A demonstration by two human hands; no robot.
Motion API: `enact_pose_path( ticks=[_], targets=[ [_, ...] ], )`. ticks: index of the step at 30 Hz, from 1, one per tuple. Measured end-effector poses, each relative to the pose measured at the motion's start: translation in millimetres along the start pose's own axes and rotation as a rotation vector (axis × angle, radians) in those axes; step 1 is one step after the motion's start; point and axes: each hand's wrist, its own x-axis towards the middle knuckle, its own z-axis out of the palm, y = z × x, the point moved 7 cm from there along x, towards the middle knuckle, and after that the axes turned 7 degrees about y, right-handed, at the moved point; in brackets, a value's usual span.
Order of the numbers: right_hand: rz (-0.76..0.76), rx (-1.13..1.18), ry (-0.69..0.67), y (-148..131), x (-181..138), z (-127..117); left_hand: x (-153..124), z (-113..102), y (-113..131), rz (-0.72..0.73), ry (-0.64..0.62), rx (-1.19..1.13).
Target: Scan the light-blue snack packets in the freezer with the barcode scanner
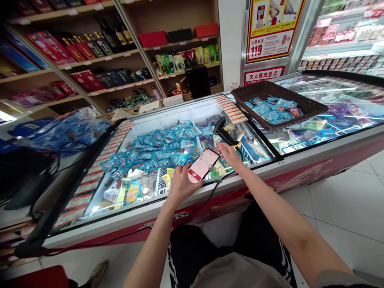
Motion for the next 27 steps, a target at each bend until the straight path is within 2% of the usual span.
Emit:
enact_pose_path(
  ticks=[7, 10, 15, 21, 27],
  targets=[
    [0.036, 0.519, -0.082, -32.3, 5.4, 18.7, -0.5, 0.0, -2.5, -0.203, 0.062, -0.213],
    [0.049, 0.613, -0.064, -37.3, 6.5, 25.7, -2.7, -1.9, 1.9, -0.303, 0.117, -0.278],
    [0.123, 0.685, -0.085, -28.9, 0.5, 38.4, -2.9, 0.9, 17.3, -0.417, 0.165, -0.394],
    [0.155, 0.724, -0.142, -30.6, -4.8, 46.3, 7.3, 4.6, 30.7, -0.382, 0.193, -0.347],
    [0.215, 0.674, -0.003, -11.2, 7.5, 38.6, 12.2, 4.5, 17.8, -0.278, 0.143, -0.186]
  ],
)
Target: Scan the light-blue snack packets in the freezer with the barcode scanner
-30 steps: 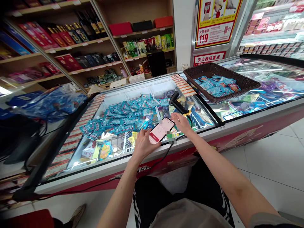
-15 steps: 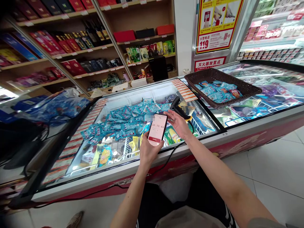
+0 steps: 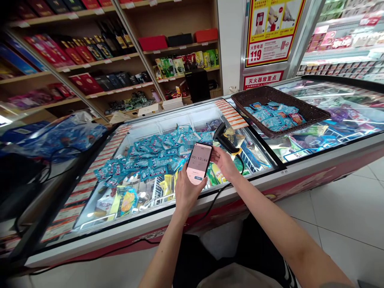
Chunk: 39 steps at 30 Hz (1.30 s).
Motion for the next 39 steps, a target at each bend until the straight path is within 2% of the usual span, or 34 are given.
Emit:
enact_pose_path(
  ticks=[8, 13, 18, 22, 33, 39],
  targets=[
    [-0.012, 0.009, -0.053, 2.4, -2.8, 2.4, -2.8, 3.2, -10.5, -0.034, -0.155, -0.090],
    [0.063, 0.056, -0.104, 1.7, -5.3, 9.7, -0.9, 5.3, -19.9, -0.031, -0.247, -0.336],
    [0.115, 0.061, -0.129, 2.3, -6.1, 14.1, -0.2, 12.4, -28.2, -0.121, -0.319, -0.626],
    [0.129, 0.090, -0.132, 4.1, -7.0, 12.9, 0.5, 17.1, -28.6, -0.194, -0.283, -0.658],
    [0.109, 0.083, -0.151, 0.1, -12.1, 14.4, 0.6, 20.5, -27.8, -0.212, -0.168, -0.614],
    [0.101, 0.096, -0.150, -0.8, -12.1, 14.0, -2.9, 17.6, -23.4, -0.245, -0.206, -0.734]
  ],
)
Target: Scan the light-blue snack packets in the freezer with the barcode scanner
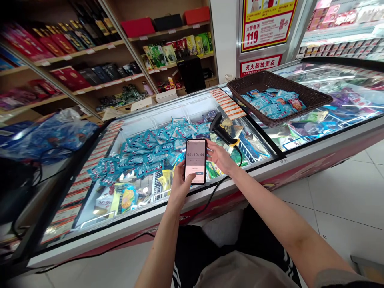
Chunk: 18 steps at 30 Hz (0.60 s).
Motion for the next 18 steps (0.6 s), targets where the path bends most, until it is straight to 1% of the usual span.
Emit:
enact_pose_path(
  ticks=[3, 6, 9, 13, 18],
  targets=[
    [0.005, 0.011, -0.009, 0.7, 0.2, -0.2, -1.0, -0.5, 0.1, -0.008, -0.023, -0.038],
    [0.000, 0.006, -0.012, 0.9, 0.0, -0.6, 1.0, -0.5, -4.6, 0.007, -0.027, -0.002],
    [-0.001, -0.001, -0.004, 0.6, -0.9, -1.5, 3.8, -0.1, -9.9, 0.038, -0.001, 0.054],
    [0.003, 0.000, -0.011, 0.0, -2.6, -0.7, 4.3, -0.2, -10.2, 0.082, 0.035, 0.121],
    [0.016, -0.010, 0.021, 1.5, -1.6, -3.1, 1.5, -0.6, -7.9, 0.060, 0.032, 0.123]
  ],
)
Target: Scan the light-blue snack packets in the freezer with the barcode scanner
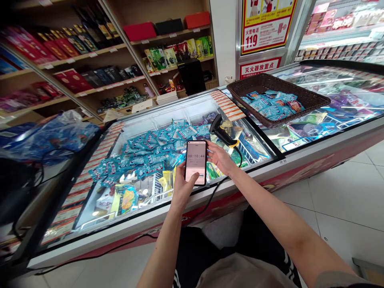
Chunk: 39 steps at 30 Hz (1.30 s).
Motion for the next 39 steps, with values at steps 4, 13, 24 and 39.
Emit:
enact_pose_path(
  ticks=[4, 13, 24, 39],
  targets=[
    [-0.002, -0.010, 0.039, 2.8, 2.5, -4.0, -0.9, 0.4, 1.7, -0.011, -0.012, -0.068],
    [-0.034, -0.060, 0.023, 5.2, 2.4, -4.7, 3.6, 3.4, 5.1, -0.013, -0.032, -0.125],
    [-0.087, -0.232, 0.148, 6.1, 10.0, -13.4, 6.2, 7.3, 5.6, 0.011, -0.049, -0.096],
    [-0.073, -0.290, 0.246, 8.8, 9.1, -19.8, -2.0, 9.4, 9.3, -0.041, -0.133, -0.144]
  ],
)
